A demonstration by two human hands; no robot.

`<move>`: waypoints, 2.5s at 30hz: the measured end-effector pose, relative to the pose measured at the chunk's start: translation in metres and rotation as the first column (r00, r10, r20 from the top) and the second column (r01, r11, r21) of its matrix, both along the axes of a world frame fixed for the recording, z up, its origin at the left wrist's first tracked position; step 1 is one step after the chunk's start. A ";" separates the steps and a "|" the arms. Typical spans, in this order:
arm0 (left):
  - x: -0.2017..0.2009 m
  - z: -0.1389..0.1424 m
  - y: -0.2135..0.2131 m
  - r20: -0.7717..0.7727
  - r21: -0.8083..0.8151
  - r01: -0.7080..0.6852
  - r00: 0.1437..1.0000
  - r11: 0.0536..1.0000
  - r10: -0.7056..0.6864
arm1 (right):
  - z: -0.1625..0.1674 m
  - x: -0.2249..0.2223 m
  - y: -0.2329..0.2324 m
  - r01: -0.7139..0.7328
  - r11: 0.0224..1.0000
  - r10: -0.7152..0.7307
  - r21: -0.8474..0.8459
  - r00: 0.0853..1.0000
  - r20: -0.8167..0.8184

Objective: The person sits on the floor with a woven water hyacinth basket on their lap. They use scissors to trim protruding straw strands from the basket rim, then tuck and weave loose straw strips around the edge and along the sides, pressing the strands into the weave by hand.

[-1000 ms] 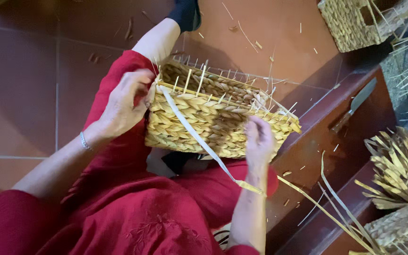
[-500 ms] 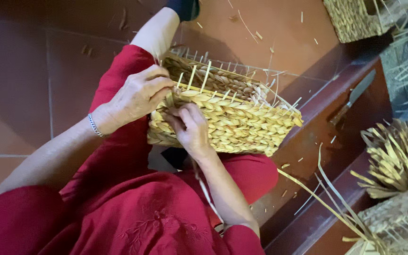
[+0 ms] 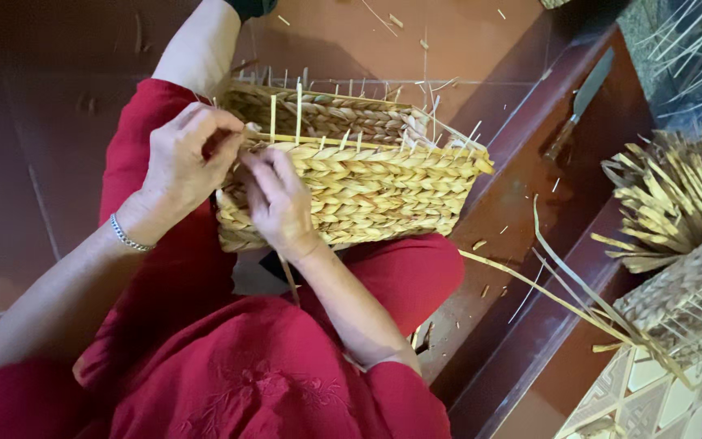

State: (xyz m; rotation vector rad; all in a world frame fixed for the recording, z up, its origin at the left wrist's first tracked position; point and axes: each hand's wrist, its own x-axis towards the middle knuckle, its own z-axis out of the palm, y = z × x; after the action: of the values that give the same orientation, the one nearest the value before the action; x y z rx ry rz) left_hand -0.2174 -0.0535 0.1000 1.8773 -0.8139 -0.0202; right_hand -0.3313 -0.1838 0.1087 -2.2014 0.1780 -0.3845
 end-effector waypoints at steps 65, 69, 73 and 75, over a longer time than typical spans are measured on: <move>0.029 -0.089 0.045 -0.467 0.486 0.355 0.878 0.798 -0.106 | -0.025 -0.104 -0.053 0.087 0.994 -0.100 -0.062 0.963 -0.252; 0.038 -0.066 0.033 -0.565 0.482 0.443 0.816 0.756 -0.118 | -0.011 -0.112 -0.098 0.162 0.943 -0.166 -0.291 0.986 0.013; 0.043 -0.032 0.011 -0.747 0.344 0.428 0.664 0.836 -0.032 | 0.009 -0.085 -0.119 0.218 0.928 -0.200 -0.301 0.976 0.089; 0.046 -0.021 0.002 -0.763 0.337 0.428 0.645 0.838 -0.023 | 0.012 -0.065 -0.130 0.224 0.932 -0.197 -0.287 0.973 0.119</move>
State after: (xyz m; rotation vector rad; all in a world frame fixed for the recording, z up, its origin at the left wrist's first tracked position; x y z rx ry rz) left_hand -0.1716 -0.0515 0.0790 1.9486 -0.4736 -1.2059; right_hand -0.3965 -0.3136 0.1209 -2.4647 0.3281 -0.6649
